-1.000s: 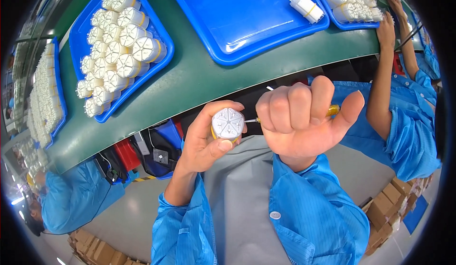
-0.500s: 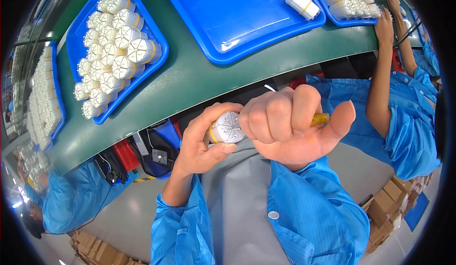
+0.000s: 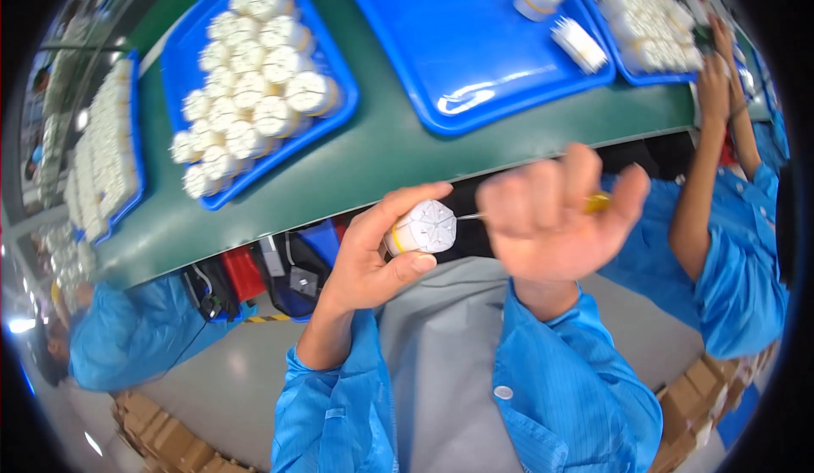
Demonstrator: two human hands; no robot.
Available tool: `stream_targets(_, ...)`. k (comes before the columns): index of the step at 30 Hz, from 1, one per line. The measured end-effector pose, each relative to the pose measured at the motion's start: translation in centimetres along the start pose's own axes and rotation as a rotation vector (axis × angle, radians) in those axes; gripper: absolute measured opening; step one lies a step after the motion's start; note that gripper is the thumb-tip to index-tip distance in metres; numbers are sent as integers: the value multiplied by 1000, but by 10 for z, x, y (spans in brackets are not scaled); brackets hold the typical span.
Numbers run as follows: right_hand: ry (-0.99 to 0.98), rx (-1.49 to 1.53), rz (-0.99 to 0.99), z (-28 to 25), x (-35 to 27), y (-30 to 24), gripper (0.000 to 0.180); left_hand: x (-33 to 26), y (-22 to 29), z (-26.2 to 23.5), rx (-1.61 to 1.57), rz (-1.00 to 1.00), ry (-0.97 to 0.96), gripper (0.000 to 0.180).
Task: The person picks up bundles of small cylindrical components from a tray, prods the ends of each bundle with a pointed hand tool, and places them into an adjacent tray.
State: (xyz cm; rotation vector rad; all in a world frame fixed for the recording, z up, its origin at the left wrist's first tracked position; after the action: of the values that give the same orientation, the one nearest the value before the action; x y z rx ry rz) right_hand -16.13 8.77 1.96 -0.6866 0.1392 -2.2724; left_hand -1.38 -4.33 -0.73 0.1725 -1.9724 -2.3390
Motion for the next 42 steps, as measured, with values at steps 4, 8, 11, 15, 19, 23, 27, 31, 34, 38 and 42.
stream_targets(4, 46, -111, -55, -13, -7, -9, 61, -12, 54, -36, 11, 61, 379, 62)
stream_targets(8, 137, -160, 5, -20, -21, 1, 61, 30, 118, -119, 721, 131, 731, 38)
stream_targets(11, 160, -139, 26, -15, -28, 9, 58, 39, 124, -208, 826, -78, 716, 37)
stream_targets(15, 185, -191, 13, -23, -38, 3, 56, 48, 112, -248, 1190, -166, 612, 42)
stream_targets(19, 220, -216, -12, -29, -43, -4, 55, 65, 105, -242, 1129, -313, 545, 41)
stream_targets(23, 244, -187, 3, -31, -46, -6, 55, 64, 109, -237, 960, -308, 474, 36)
stream_targets(27, 255, -186, 14, -35, -49, -2, 54, 62, 117, -196, 1477, 21, 639, 38)
stream_targets(31, 256, -231, 17, -39, -57, -5, 54, 106, 118, -61, 1161, 301, 362, 41)
stream_targets(34, 242, -264, -2, -35, -58, -8, 54, 144, 85, 8, 1131, 348, 75, 51)
stream_targets(38, 210, -251, -49, -30, -61, -9, 53, 188, 48, 42, 1154, 249, 86, 46)
stream_targets(42, 235, -271, -88, -32, -66, -17, 52, 206, 32, 36, 1076, 272, 75, 36)
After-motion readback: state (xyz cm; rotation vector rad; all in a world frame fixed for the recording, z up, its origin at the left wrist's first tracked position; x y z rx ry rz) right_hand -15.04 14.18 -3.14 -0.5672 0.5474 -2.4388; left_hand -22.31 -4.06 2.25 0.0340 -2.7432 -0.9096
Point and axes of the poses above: each hand's wrist, its own x-axis towards the middle knuckle, its own z-axis out of the palm, y = z × x, the point moved 1 cm from there along x, towards the middle knuckle, and after that the axes turned 6 degrees about -y, right-handed, at the moved point
